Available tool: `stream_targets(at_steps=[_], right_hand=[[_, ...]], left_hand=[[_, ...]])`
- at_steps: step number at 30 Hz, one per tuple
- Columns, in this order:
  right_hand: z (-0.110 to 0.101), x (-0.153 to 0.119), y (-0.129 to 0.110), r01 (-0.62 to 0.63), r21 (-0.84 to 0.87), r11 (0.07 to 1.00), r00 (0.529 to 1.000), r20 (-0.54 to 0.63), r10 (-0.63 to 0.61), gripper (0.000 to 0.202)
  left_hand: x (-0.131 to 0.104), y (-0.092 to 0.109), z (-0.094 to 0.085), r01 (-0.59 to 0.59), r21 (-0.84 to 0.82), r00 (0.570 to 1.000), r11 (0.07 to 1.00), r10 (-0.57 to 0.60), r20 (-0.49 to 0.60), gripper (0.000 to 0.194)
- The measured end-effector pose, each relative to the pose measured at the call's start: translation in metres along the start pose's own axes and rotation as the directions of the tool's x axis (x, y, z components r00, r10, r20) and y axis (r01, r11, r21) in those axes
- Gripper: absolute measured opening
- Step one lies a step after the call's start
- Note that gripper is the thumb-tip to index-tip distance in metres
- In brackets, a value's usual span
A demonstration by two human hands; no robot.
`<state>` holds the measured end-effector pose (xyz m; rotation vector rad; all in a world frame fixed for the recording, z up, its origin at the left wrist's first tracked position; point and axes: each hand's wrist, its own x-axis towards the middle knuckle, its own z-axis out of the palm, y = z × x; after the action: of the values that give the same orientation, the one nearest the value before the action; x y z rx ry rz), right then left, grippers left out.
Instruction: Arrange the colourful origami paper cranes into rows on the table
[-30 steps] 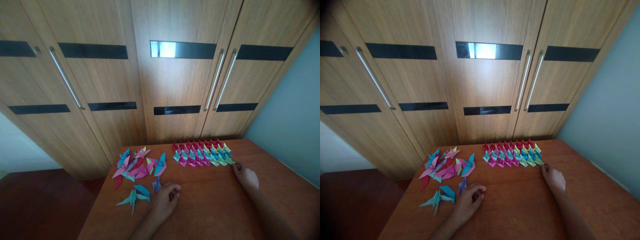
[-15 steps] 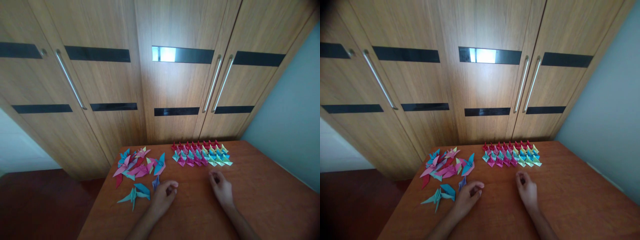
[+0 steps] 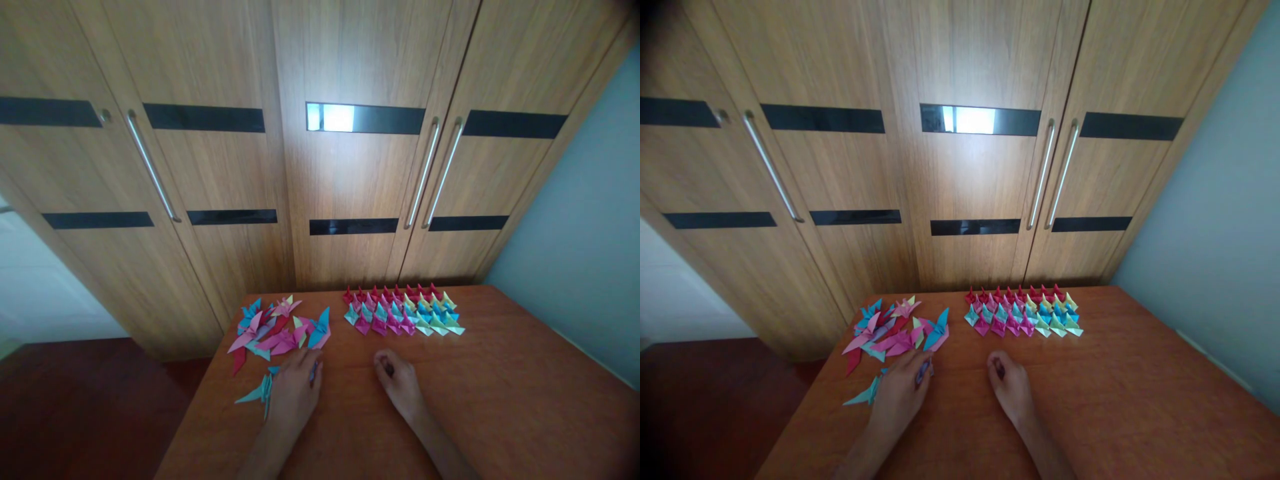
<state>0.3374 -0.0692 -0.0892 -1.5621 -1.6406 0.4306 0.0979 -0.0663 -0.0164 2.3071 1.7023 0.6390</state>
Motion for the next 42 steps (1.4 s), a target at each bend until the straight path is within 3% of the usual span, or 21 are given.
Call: stream_targets(at_steps=[5, 19, 26, 32, 37, 42], right_hand=[[0.000, 0.002, -0.001, -0.005, 0.021, 1.000, 1.000, -0.008, 0.005, 0.019], [-0.003, 0.002, -0.005, -0.024, 0.031, 0.999, 1.000, 0.001, 0.024, 0.018], [-0.004, -0.005, -0.011, -0.009, 0.156, 0.988, 0.999, 0.035, 0.004, 0.023], [-0.003, -0.020, -0.024, 0.013, 0.228, 0.974, 0.990, 0.131, -0.044, 0.027], [-0.005, -0.028, -0.028, 0.052, 0.202, 0.978, 0.985, 0.149, -0.083, 0.021], [-0.005, -0.030, -0.031, 0.059, 0.123, 0.991, 0.977, 0.195, -0.083, 0.019]], left_hand=[[0.001, -0.011, -0.017, 0.046, 0.225, 0.995, 0.973, -0.064, 0.074, 0.028], [-0.001, -0.011, -0.012, 0.039, 0.264, 0.977, 0.964, -0.092, 0.190, 0.028], [0.002, -0.008, -0.009, -0.022, -0.068, 0.995, 0.997, 0.029, 0.097, 0.023], [0.007, 0.012, 0.004, -0.103, -0.361, 0.985, 0.927, 0.146, 0.093, 0.022], [0.003, 0.015, 0.029, -0.101, -0.459, 0.984, 0.883, 0.155, 0.083, 0.020], [-0.006, 0.006, 0.050, -0.026, -0.520, 0.995, 0.854, 0.074, 0.071, 0.025]])
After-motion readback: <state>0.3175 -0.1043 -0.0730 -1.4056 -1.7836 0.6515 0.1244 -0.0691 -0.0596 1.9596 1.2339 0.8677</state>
